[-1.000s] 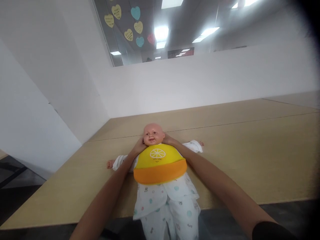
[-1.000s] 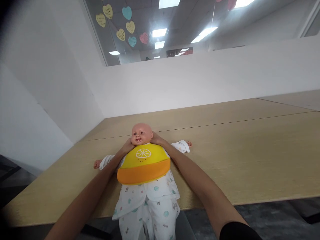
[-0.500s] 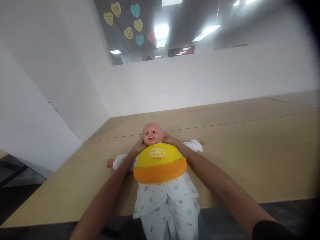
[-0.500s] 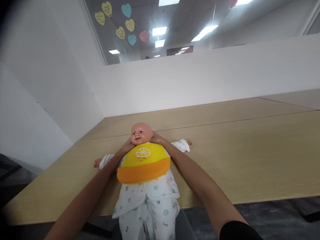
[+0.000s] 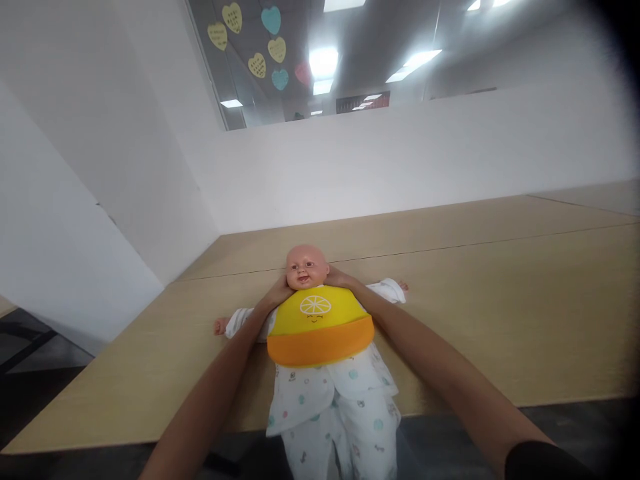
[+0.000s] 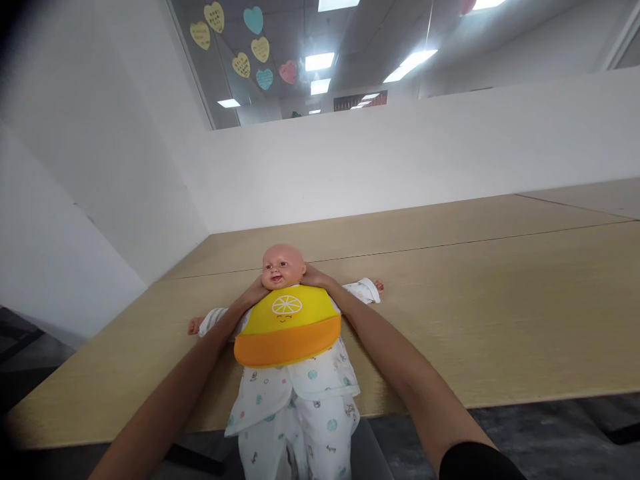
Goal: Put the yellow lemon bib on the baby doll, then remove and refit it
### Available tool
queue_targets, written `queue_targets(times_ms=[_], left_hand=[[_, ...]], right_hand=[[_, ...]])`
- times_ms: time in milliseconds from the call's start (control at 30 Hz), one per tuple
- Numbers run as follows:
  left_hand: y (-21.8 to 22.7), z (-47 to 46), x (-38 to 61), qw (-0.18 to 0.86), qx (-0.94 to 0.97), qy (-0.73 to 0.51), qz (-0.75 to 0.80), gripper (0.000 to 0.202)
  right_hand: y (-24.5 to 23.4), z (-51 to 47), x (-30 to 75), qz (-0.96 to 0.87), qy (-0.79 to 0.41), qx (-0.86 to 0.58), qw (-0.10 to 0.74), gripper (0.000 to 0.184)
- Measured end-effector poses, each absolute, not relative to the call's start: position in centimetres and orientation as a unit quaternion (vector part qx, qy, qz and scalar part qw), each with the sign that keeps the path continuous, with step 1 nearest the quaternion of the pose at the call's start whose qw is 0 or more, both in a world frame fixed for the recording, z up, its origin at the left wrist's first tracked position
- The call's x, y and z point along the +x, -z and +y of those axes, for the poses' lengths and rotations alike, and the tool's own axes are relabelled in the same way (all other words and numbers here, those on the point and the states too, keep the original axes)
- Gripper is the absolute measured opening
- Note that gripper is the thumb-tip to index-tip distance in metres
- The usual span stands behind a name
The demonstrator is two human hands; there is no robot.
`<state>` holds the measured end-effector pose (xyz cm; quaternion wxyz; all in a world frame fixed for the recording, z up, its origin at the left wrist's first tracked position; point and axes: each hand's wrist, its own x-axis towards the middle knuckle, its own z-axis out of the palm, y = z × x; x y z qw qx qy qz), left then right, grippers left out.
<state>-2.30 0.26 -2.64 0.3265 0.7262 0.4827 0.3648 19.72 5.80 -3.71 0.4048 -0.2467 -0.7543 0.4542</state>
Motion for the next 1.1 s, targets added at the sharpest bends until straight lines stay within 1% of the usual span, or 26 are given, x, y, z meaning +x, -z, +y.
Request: queue_targets(times_ms=[167,300,367,500,700,933,1100], left_hand=[[2.7,0.4,-2.5,0.331,0.733,-0.357,0.476,0.062],[2.6,0.5,-2.4,0.311,0.739,-0.348,0.486,0.051],[2.6,0.5,-2.4,0.301,0.739,-0.352,0.49,0.049],[2.6,0.6,-2.4,0.291,0.736,-0.362,0.494,0.052],[2.7,0.5,-2.4,0.286,0.724,-0.383,0.497,0.049],[2.3,0.2,-2.1,0.275,0.714,-0.38,0.52,0.046],[2.2,0.2,-2.0,0.253,0.716,-0.364,0.539,0.041]], right_hand=[[2.3,4.3,21.2,-0.751,-0.466,-0.266,0.384,0.09],[1.3,3.0,22.2,-0.756,-0.484,-0.245,0.365,0.08],[0.9,2.5,22.3,-0.754,-0.495,-0.235,0.361,0.077],[0.6,2.1,22.2,-0.747,-0.508,-0.238,0.358,0.074],[0.9,2.9,21.7,-0.745,-0.511,-0.242,0.353,0.073],[1.4,3.1,21.7,-0.744,-0.509,-0.238,0.361,0.074],[1.7,3.2,21.7,-0.749,-0.497,-0.254,0.357,0.07]])
